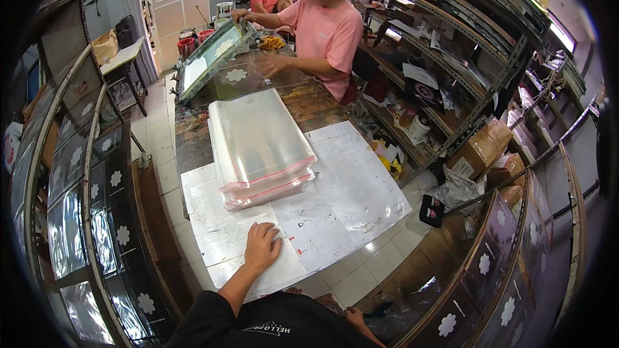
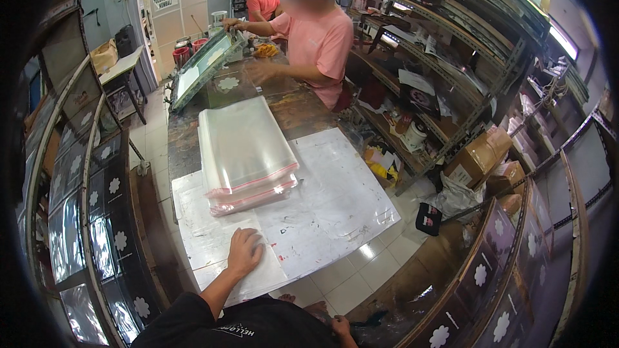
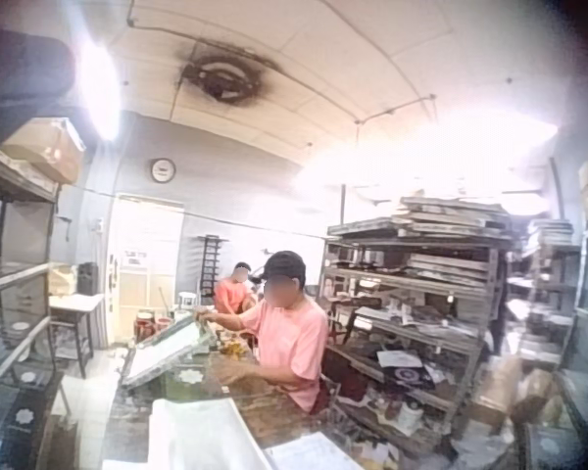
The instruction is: The person repeatedly picks up clear plastic sheets with white flower decals from a table and places them onto a wooden frame on a nearby rack. The person handles the sheets one at a time, smoothing them onto the frame surface.
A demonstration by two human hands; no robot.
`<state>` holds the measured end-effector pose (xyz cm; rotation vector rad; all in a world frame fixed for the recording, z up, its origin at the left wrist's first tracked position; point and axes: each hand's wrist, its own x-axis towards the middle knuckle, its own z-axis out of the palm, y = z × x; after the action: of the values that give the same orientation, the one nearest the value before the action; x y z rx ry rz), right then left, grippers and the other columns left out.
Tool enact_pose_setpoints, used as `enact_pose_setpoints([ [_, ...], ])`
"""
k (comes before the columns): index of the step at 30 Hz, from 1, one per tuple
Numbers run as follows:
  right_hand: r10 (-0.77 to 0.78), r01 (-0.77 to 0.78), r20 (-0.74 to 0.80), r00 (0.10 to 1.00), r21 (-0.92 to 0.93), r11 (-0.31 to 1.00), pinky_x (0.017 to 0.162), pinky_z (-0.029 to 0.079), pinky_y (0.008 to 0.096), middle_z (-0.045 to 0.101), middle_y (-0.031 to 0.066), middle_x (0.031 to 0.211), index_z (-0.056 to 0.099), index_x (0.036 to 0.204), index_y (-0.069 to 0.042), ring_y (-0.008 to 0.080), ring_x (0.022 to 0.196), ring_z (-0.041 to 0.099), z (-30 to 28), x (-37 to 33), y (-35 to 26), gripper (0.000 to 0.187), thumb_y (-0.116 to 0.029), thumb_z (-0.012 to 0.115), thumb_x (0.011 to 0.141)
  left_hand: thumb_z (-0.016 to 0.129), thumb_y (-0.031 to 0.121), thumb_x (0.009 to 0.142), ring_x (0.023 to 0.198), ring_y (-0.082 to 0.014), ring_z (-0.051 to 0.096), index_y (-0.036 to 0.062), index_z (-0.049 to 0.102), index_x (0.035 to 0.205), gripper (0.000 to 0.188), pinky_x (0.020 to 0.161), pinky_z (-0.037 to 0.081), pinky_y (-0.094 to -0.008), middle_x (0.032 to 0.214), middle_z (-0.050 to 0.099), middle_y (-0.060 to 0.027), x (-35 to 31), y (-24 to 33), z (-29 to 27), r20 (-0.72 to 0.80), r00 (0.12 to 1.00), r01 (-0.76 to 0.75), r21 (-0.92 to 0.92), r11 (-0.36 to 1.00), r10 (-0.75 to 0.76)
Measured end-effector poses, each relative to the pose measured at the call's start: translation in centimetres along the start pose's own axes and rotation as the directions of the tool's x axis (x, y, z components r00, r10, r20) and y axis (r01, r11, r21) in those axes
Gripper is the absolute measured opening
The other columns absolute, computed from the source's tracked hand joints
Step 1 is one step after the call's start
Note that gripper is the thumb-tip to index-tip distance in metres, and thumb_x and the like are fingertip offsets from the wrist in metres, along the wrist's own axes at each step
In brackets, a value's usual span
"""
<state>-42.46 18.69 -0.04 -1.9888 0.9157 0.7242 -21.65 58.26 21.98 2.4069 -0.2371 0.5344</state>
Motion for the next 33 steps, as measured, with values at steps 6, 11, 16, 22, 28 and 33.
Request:
enact_pose_setpoints([
  [6, -0.006, 0.007, 0.025, 1.000, -0.017, 1.000, 0.094, 0.050, 0.0370, 0.066, 0.0231, 0.122, 0.060, 0.127, 0.007, 0.0306, 0.111, 0.065, -0.2, -0.8, -0.9, 0.049, -0.023, 0.064, 0.089, 0.069, 0.013, 0.079, 0.117, -0.0320, 0.053, 0.0029, 0.067, 0.103, 0.026, 0.112, 0.033, -0.0520, 0.117, 0.059, -0.0141, 0.0, -0.1, 0.1, -0.005, 1.000, -0.005, 0.009, 1.000, 0.006],
  [11, -0.044, 0.045, 0.023, 0.999, -0.048, 0.998, 0.095, 0.050, 0.0367, 0.066, 0.0234, 0.122, 0.060, 0.126, 0.008, 0.0301, 0.111, 0.064, -0.5, -1.1, -1.3, 0.048, -0.022, 0.064, 0.089, 0.069, 0.013, 0.079, 0.116, -0.0319, 0.053, 0.0029, 0.067, 0.104, 0.027, 0.112, 0.033, -0.0518, 0.117, 0.059, -0.0141, -0.1, -0.2, 0.2, -0.017, 1.000, -0.007, 0.004, 1.000, 0.007],
  [16, -0.088, 0.089, 0.016, 0.996, -0.014, 0.996, 0.087, 0.053, 0.0367, 0.067, 0.0241, 0.116, 0.060, 0.124, 0.010, 0.0293, 0.099, 0.069, 0.3, 0.8, 0.7, 0.048, -0.022, 0.063, 0.089, 0.068, 0.012, 0.080, 0.115, -0.0323, 0.054, 0.0023, 0.066, 0.105, 0.027, 0.112, 0.033, -0.0520, 0.116, 0.060, -0.0144, 0.1, 0.0, 0.3, -0.010, 1.000, -0.008, -0.019, 1.000, 0.008],
  [22, -0.106, 0.106, -0.004, 0.994, 0.061, 0.993, 0.081, 0.056, 0.0368, 0.070, 0.0223, 0.108, 0.063, 0.122, 0.006, 0.0282, 0.092, 0.071, 0.6, 2.3, 2.0, 0.046, -0.022, 0.064, 0.086, 0.068, 0.009, 0.080, 0.114, -0.0343, 0.055, 0.0015, 0.066, 0.106, 0.027, 0.105, 0.041, -0.0489, 0.119, 0.060, -0.0166, -0.3, -1.1, 0.1, -0.064, 0.996, 0.054, -0.177, 0.983, -0.066],
  [28, -0.101, 0.101, -0.012, 0.995, 0.196, 0.975, 0.070, 0.057, 0.0357, 0.071, 0.0215, 0.102, 0.062, 0.124, 0.005, 0.0262, 0.080, 0.072, 0.4, 3.2, 3.0, 0.044, -0.019, 0.065, 0.087, 0.071, 0.006, 0.080, 0.115, -0.0388, 0.054, 0.0016, 0.061, 0.119, 0.041, 0.099, 0.045, -0.0462, 0.125, 0.057, -0.0220, 6.2, 0.1, -4.1, -0.300, 0.952, -0.069, -0.043, 0.997, 0.053],
  [33, -0.092, 0.094, -0.018, 0.996, 0.236, 0.967, 0.068, 0.056, 0.0355, 0.070, 0.0202, 0.102, 0.058, 0.126, 0.008, 0.0251, 0.081, 0.070, 0.2, 2.1, 2.8, 0.042, -0.016, 0.061, 0.091, 0.078, 0.013, 0.075, 0.132, -0.0426, 0.041, 0.0076, 0.045, 0.143, 0.076, 0.109, 0.034, -0.0516, 0.145, 0.040, -0.0221, 18.2, -0.7, -8.0, -0.326, 0.907, -0.105, 0.434, 0.895, 0.265],
])
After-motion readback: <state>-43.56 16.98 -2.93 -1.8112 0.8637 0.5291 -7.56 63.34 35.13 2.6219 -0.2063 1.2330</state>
